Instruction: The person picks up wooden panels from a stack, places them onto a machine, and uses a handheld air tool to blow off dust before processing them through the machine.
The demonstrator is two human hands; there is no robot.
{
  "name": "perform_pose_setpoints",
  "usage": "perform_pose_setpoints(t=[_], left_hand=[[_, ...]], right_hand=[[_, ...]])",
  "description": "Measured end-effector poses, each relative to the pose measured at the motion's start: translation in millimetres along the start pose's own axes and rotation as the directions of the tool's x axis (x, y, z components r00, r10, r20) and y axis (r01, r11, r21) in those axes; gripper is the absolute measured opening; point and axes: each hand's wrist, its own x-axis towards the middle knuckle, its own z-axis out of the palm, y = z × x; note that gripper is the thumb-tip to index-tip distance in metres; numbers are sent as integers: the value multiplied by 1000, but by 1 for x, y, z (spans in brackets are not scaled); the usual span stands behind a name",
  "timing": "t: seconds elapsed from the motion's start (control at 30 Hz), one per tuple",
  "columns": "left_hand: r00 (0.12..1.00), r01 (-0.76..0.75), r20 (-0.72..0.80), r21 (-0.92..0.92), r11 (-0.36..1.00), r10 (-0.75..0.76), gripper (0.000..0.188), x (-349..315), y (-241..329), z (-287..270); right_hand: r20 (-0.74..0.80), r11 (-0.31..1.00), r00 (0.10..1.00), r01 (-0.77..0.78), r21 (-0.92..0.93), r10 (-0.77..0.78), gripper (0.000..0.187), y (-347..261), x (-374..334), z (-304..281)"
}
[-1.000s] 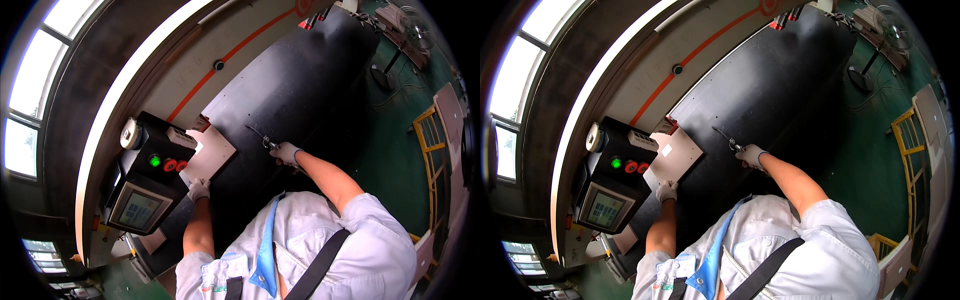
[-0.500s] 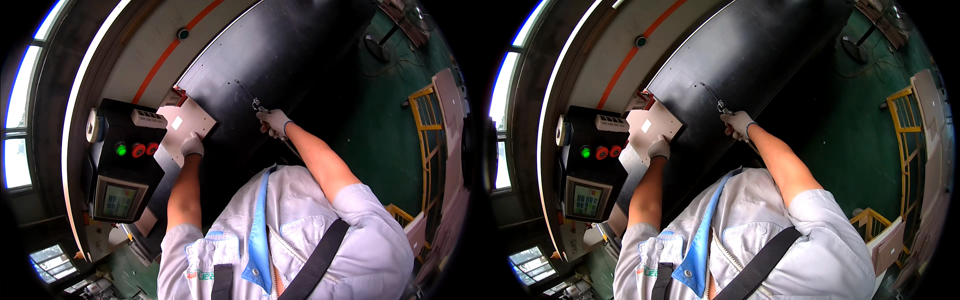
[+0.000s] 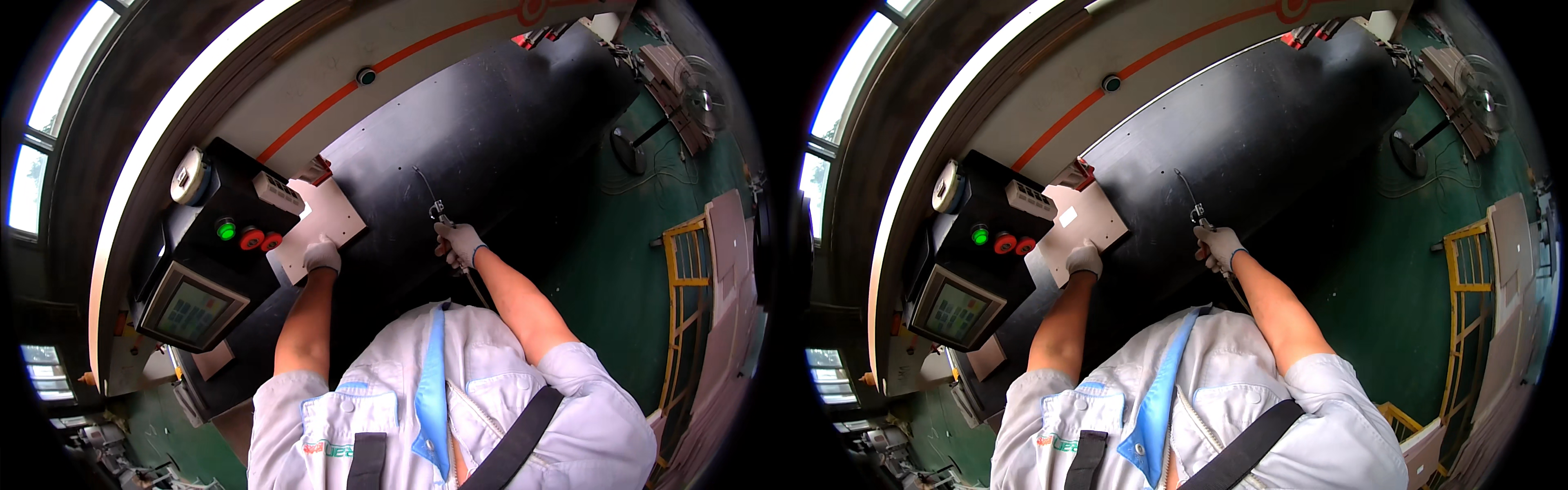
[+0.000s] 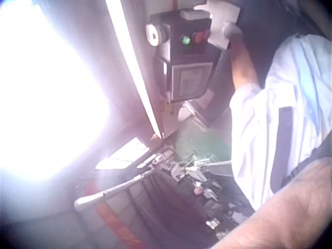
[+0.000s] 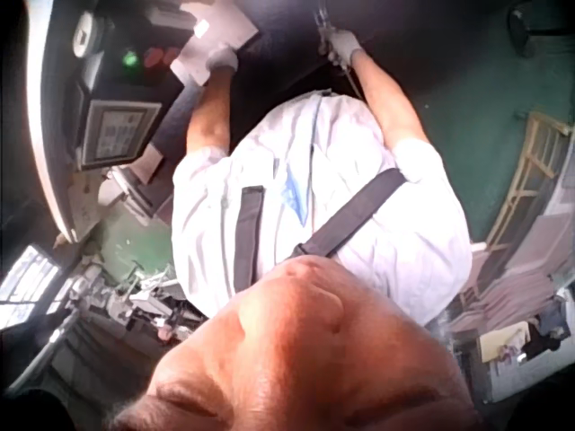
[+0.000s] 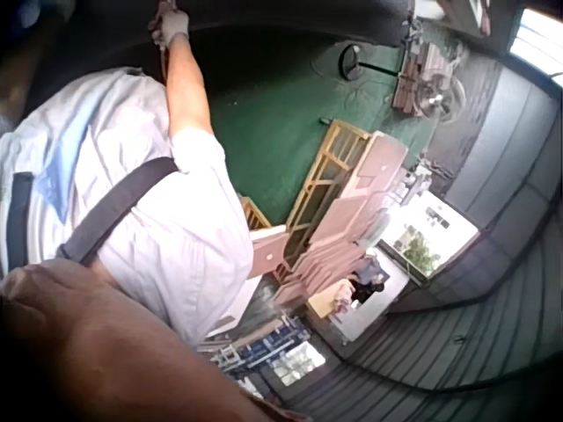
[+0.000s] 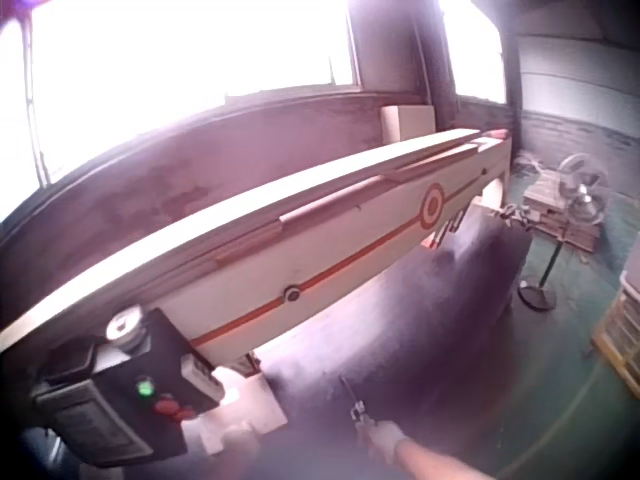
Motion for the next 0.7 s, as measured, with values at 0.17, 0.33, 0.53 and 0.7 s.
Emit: perform_pose_setpoints(t=[0.17,0.33,0.53,0.7], left_hand=[[1000,-20,-18,28,999,21,46,1,-3,3],[999,20,-38,-19,1000,-21,45,19,-33,40],[978,146,-110,-240,960,-177,44,30,-26,53],[986,-108,-129,-24,994,104,40,-1,-33,21]], right_hand=[[-23,1000,1000,9,-8,-9,40,-2,-3,-4],[-1,999,999,-33,-5,33,42,1,4,9],[-24,999,999,-41,-19,40,45,-1,1,5],[-35,1000,999,-7,-22,6,44,3,5,-3]])
